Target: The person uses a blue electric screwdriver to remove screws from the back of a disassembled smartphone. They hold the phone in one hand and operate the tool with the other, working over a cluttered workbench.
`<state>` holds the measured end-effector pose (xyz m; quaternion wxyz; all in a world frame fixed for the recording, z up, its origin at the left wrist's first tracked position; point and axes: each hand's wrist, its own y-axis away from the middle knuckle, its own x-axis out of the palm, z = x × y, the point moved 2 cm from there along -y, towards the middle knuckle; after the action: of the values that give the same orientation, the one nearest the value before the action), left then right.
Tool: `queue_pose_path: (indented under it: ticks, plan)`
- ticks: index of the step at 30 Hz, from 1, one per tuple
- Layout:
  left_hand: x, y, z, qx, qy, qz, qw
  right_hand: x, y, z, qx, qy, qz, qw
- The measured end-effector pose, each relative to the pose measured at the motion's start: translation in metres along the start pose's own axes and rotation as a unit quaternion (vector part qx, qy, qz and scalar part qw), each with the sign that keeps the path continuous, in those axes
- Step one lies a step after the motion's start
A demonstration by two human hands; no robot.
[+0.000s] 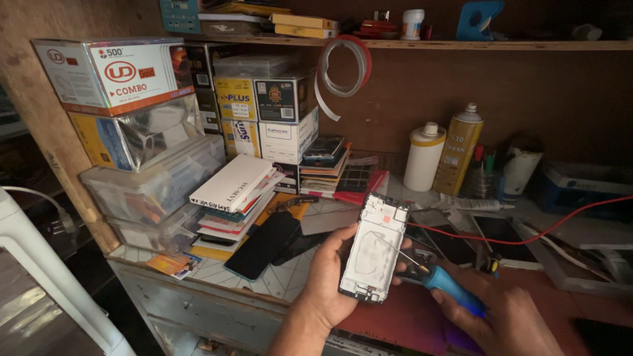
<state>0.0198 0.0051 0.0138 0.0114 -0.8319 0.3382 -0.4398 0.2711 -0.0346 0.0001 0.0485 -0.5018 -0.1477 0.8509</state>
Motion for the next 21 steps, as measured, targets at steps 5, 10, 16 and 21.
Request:
queue_pose_path:
  ticks: [5, 10, 16, 21]
  plan:
    - [0.0008, 0.0011, -0.0003, -0.006, -0.015, -0.022, 1.000, 0.0003, -0.0005, 0.0006, -0.028, -0.009, -0.004, 1.000]
    - [0.0023, 0.0009, 0.0002, -0.004, -0.016, -0.008, 1.000, 0.0009, 0.0009, -0.0012, 0.000, -0.006, 0.000, 1.000]
    - [0.0033, 0.0014, 0.0000, -0.011, -0.008, -0.012, 1.000, 0.0025, 0.0037, -0.0023, -0.026, -0.021, -0.027, 0.999]
    - [0.0048, 0.0022, -0.0005, -0.001, -0.020, -0.008, 1.000, 0.0043, 0.0010, -0.0051, -0.017, -0.005, -0.018, 1.000]
